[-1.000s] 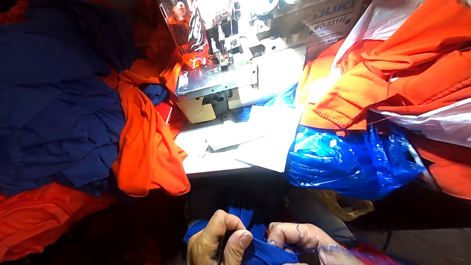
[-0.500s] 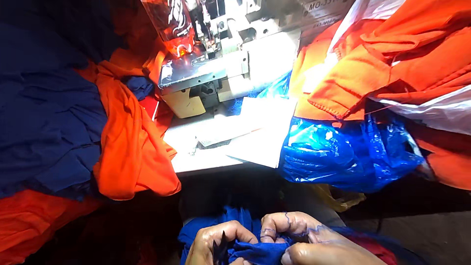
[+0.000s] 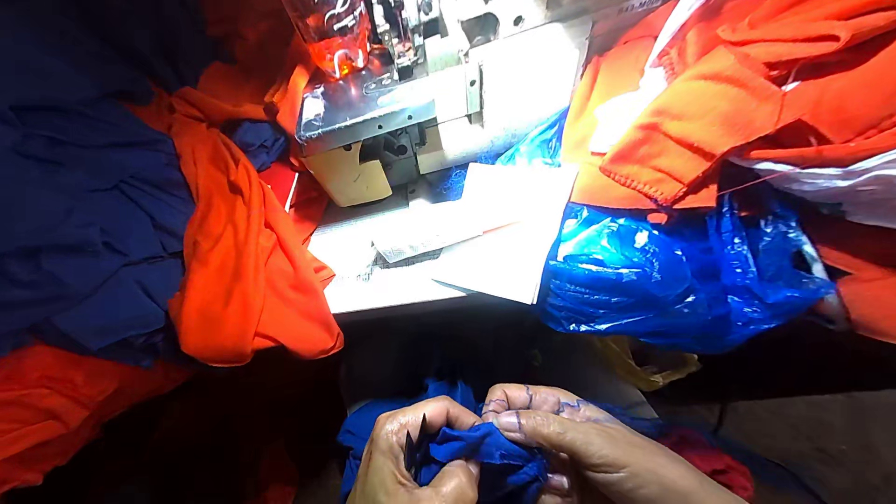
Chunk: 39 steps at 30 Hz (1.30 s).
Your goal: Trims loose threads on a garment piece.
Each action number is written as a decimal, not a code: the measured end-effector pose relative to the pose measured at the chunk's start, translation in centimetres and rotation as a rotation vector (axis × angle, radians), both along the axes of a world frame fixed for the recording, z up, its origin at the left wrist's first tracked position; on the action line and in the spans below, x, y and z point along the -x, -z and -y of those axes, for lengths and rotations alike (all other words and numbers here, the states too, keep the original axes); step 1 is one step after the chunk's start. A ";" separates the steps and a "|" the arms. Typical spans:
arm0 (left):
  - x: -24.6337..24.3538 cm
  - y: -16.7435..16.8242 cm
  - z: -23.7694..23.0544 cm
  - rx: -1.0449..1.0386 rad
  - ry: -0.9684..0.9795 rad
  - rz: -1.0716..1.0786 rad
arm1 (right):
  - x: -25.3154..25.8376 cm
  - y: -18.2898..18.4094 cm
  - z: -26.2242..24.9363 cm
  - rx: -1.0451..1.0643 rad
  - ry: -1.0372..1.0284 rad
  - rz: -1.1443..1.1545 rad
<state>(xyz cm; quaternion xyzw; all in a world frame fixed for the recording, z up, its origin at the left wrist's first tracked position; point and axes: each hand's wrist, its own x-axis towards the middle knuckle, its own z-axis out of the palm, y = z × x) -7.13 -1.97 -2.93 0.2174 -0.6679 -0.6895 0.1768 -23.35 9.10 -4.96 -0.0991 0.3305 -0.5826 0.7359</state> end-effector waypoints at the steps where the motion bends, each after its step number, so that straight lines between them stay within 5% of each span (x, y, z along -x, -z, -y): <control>1: 0.0 0.1 0.0 -0.028 0.010 -0.014 | 0.0 0.0 0.1 -0.017 0.006 0.014; 4: 0.1 0.2 -0.2 -0.006 -0.038 0.004 | 0.0 -0.1 0.2 -0.035 0.010 0.060; 10: -1.2 -0.9 0.9 0.784 -0.240 0.483 | -0.2 -1.3 -0.1 -0.057 0.146 0.111; 19: -1.4 -5.3 -1.2 0.768 -0.138 0.215 | -0.3 -1.9 0.4 -0.040 0.231 0.150; 39: 0.5 -5.9 -1.4 0.874 0.011 0.338 | -0.5 -3.8 0.7 -0.115 0.371 0.033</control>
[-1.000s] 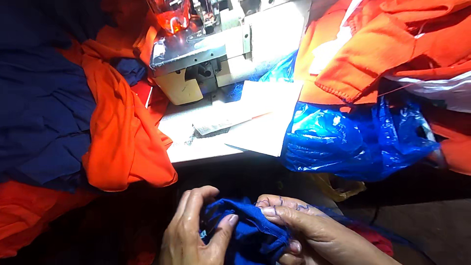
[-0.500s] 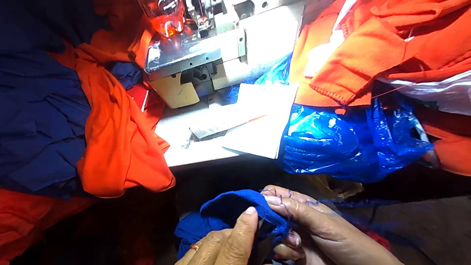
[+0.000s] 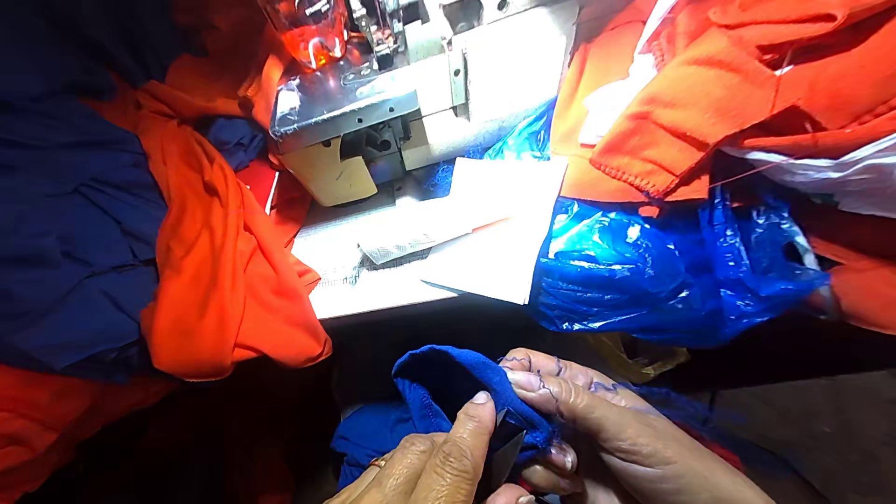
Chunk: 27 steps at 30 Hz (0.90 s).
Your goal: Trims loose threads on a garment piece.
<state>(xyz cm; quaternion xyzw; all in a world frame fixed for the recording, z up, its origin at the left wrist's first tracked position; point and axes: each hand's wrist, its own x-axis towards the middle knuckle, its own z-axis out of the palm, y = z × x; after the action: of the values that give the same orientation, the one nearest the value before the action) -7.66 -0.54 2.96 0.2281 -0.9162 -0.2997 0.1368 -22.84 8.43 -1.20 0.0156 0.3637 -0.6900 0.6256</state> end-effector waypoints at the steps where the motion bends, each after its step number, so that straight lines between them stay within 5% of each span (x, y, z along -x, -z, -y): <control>1: 0.0 0.0 0.0 -0.010 0.005 -0.008 | 0.0 0.1 0.0 0.014 -0.003 0.006; 16: 0.4 0.3 -0.2 -0.045 -0.030 -0.049 | 0.1 0.6 -0.2 0.058 -0.048 -0.027; 22: 0.7 1.8 -0.4 -0.417 -0.043 -0.281 | 0.0 0.3 -0.3 0.079 -0.041 -0.020; 27: 0.2 2.6 0.0 -0.930 0.016 -0.481 | 0.0 0.4 -0.8 0.267 -0.104 -0.170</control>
<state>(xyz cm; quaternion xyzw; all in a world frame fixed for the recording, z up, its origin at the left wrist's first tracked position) -7.85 -0.54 0.36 0.1826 -0.6309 -0.7196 0.2254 -22.86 9.22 -1.63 -0.1450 0.3209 -0.6978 0.6238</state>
